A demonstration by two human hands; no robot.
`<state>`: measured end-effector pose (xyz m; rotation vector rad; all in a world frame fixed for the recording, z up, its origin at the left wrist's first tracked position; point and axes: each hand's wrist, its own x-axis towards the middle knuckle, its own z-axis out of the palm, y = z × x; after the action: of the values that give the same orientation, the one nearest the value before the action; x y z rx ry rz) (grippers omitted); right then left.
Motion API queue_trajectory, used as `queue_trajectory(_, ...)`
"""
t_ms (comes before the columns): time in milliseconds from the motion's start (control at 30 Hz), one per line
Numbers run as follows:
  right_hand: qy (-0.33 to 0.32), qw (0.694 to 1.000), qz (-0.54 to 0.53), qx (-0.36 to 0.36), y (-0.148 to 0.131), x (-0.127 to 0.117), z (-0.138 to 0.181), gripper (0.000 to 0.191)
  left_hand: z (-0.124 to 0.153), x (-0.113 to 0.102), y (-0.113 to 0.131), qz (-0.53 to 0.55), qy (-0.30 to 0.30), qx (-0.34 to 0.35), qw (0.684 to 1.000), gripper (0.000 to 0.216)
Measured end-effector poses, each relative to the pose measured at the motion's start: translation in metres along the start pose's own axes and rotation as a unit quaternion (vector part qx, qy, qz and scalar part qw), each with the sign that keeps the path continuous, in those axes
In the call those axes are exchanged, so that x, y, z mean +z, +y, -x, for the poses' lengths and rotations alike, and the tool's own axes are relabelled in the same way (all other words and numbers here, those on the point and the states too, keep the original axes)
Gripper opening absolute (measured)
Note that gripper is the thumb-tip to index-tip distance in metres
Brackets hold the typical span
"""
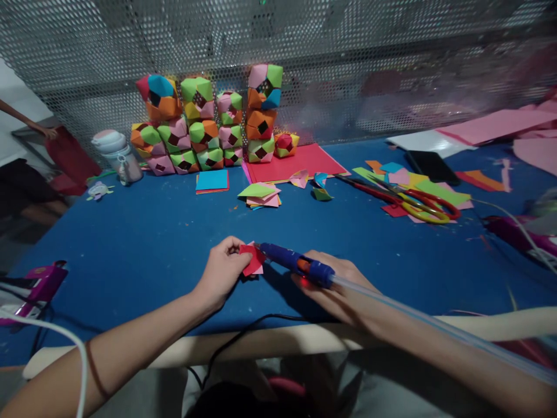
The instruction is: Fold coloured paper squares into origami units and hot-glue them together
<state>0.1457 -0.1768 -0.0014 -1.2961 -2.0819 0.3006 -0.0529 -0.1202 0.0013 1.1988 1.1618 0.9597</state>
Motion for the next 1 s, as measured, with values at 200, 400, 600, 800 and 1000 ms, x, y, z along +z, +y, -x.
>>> queue_trajectory(200,0.024,0.996,-0.030,0.075,-0.001,-0.004,0.001,0.019,0.001,-0.002,0.004,0.028,0.002,-0.004,1.000,0.011)
queue_trajectory(400,0.055,0.989,-0.017,0.135,0.017,-0.002,-0.013,0.029,-0.001,-0.003,0.000,0.023,0.001,-0.005,1.000,0.012)
queue_trajectory(600,-0.014,0.973,0.166,0.162,0.041,-0.004,-0.029,0.043,-0.001,-0.004,-0.001,0.020,-0.012,-0.020,1.000,0.018)
queue_trajectory(800,-0.035,0.972,0.217,0.082,0.021,-0.037,-0.004,0.037,0.003,-0.002,0.001,0.048,-0.004,-0.027,0.998,0.019)
queue_trajectory(1000,-0.034,0.996,-0.058,0.053,-0.024,-0.024,-0.006,0.016,0.011,0.003,0.002,0.025,-0.016,-0.025,0.999,0.018)
